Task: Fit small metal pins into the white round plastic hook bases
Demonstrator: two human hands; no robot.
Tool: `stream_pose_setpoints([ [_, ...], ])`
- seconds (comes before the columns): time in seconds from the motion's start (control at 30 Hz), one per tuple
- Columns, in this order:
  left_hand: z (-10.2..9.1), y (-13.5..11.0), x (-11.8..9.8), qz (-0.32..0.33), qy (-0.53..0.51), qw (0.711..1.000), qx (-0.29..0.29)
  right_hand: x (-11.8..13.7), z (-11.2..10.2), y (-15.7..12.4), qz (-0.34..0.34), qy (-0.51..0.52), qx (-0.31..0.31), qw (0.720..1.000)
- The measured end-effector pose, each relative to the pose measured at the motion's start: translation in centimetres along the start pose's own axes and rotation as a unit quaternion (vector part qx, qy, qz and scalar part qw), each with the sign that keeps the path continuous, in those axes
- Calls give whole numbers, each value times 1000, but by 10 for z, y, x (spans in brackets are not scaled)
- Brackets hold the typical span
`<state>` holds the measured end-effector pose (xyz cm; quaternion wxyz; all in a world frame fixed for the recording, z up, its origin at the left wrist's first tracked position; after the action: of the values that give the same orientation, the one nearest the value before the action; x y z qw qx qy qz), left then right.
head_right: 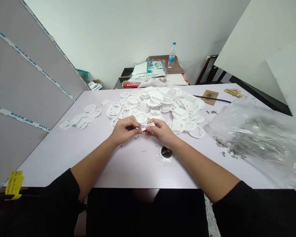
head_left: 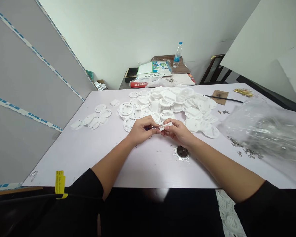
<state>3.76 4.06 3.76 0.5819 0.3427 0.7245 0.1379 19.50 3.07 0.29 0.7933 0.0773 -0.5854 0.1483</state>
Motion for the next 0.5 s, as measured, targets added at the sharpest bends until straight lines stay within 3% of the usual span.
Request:
stream_pose_setpoints([
  [0.33,-3,-2,-21,116,52,991,-40,-7,3,-2,35,47,9,998],
  [0.5,-1,-5,-27,137,113,981,-75,-12,6,-1,36,76,2,996],
])
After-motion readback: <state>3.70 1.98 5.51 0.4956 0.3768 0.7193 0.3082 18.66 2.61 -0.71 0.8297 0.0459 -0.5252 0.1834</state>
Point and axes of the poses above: each hand's wrist, its own y-axis towards the middle knuckle, its own z-axis out of the palm, x = y × z, the point moved 6 cm from there along y, towards the middle knuckle, and after that the axes turned 4 degrees about -x, right-handed, at the moved point
